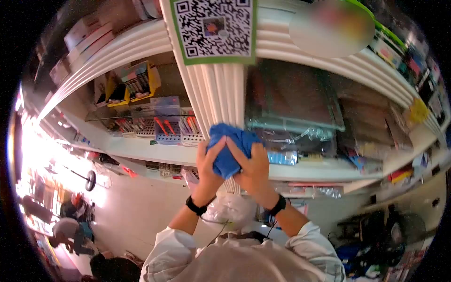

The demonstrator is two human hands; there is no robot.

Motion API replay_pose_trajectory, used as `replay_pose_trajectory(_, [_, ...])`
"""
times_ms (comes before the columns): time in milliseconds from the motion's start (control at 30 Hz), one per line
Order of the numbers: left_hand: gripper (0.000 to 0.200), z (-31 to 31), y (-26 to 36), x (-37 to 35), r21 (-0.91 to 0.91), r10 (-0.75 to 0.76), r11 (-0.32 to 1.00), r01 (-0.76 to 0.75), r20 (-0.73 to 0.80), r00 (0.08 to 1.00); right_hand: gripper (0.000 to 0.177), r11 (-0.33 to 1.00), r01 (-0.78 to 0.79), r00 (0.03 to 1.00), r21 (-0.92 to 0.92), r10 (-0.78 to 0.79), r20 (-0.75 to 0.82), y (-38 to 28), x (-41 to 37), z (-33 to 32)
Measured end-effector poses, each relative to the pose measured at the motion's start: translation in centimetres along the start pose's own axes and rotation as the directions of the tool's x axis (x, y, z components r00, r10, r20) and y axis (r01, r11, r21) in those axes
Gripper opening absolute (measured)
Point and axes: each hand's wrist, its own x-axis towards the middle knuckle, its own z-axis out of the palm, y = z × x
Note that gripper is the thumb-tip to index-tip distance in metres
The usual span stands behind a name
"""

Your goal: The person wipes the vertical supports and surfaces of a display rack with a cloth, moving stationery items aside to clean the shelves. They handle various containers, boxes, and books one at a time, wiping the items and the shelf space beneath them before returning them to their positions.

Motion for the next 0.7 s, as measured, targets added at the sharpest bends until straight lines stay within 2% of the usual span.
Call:
replay_pose_trajectory(133, [0.064, -0.8, -1.4, -2.2, 0.018, -0.083, 0.996, 0.082, 0.059, 0.995, 0.072, 1.000, -0.008, 0.998, 0.012, 0.008, 0.065, 0.4, -1.7, 2.2])
replay_pose_trajectory(233, [0.067, -2.1, -2.2, -3.3, 0.077, -0.222, 0.974, 0.213, 0.160, 0.962, 0.072, 0.999, -0.036, 0.987, -0.019, 0.039, 0.156, -0.6, -2.8, 2.7])
replay_pose_trajectory(500, [0.066, -5.0, -3.7, -1.2, 0.074, -0.031, 0.997, 0.017, 0.196, 0.980, 0.071, 0.996, -0.020, 0.997, 0.088, 0.014, 0.074, -1.7, -1.6, 4.4])
replay_pose_trajectory(567, [0.063, -7.2, -4.1, 0.4, 0.069, 0.037, 0.997, -0.046, 0.133, 0.990, 0.071, 0.986, 0.011, 0.999, 0.165, -0.019, 0.049, -3.3, 0.7, 5.0])
replay_pose_trajectory(700, [0.060, -12.6, -7.4, 4.0, 0.090, 0.181, 0.979, -0.182, 0.028, 0.983, 0.073, 0.981, 0.131, 0.991, 0.140, -0.127, -0.035, -7.1, 5.5, 9.5])
